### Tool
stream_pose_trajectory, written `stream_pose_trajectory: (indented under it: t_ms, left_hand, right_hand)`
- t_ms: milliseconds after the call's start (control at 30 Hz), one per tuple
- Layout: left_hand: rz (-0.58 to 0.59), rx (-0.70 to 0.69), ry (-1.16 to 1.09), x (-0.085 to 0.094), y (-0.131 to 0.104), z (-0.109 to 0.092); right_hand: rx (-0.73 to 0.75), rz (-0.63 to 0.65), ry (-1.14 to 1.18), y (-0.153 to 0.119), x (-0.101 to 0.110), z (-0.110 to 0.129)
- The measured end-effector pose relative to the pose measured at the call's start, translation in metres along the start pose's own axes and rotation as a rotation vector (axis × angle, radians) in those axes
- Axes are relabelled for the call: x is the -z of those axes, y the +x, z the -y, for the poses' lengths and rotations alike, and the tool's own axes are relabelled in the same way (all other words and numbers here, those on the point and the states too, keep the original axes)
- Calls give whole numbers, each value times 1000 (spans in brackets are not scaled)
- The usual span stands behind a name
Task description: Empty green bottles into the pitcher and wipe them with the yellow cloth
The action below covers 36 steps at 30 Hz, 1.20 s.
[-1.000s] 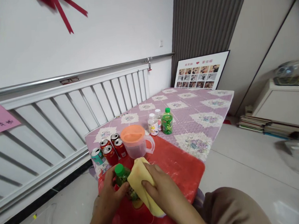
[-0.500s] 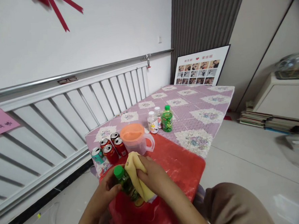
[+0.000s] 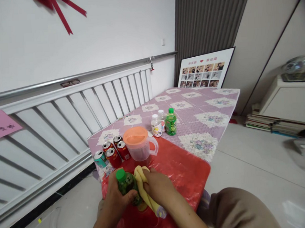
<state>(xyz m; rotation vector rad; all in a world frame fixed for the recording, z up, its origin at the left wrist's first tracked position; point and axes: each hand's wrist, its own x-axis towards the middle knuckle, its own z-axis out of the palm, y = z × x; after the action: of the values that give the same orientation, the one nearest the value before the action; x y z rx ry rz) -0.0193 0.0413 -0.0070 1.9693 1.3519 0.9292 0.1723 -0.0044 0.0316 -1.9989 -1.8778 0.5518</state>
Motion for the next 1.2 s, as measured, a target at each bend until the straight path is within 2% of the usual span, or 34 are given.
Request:
stream_pose_trajectory:
  t_ms: [100,200,267,367,467,600,767,933,1200]
  left_hand:
    - [11,29,39,3,-1,5]
    - [40,62,1,8,-2,0]
    - [92,61,-85,13,-1,-6]
    - [233,19,-265,21,3,-14]
    - [341,-1,-428,28,7,-13]
    - [376,25,-520,32,8,-7]
    - [355,39,-497,30,7,-5]
    - [312,50,-505,24,8,-3]
    - [98,75,-393,10,18,-8]
  right_hand:
    - [36,-7,-4,-2,7,1]
    - [92,-37,32,-3,19,7]
    - [127,-69,61,-2,28,12]
    - [166,-104,97,2,35,20]
    - [174,-84,99,9,32,22]
    - [156,-37,60,17,20,14]
    - [69,42,-44,10,8,10]
    - [10,103,-141,-9,12,18]
    - [66,170,-152,-38,23,40]
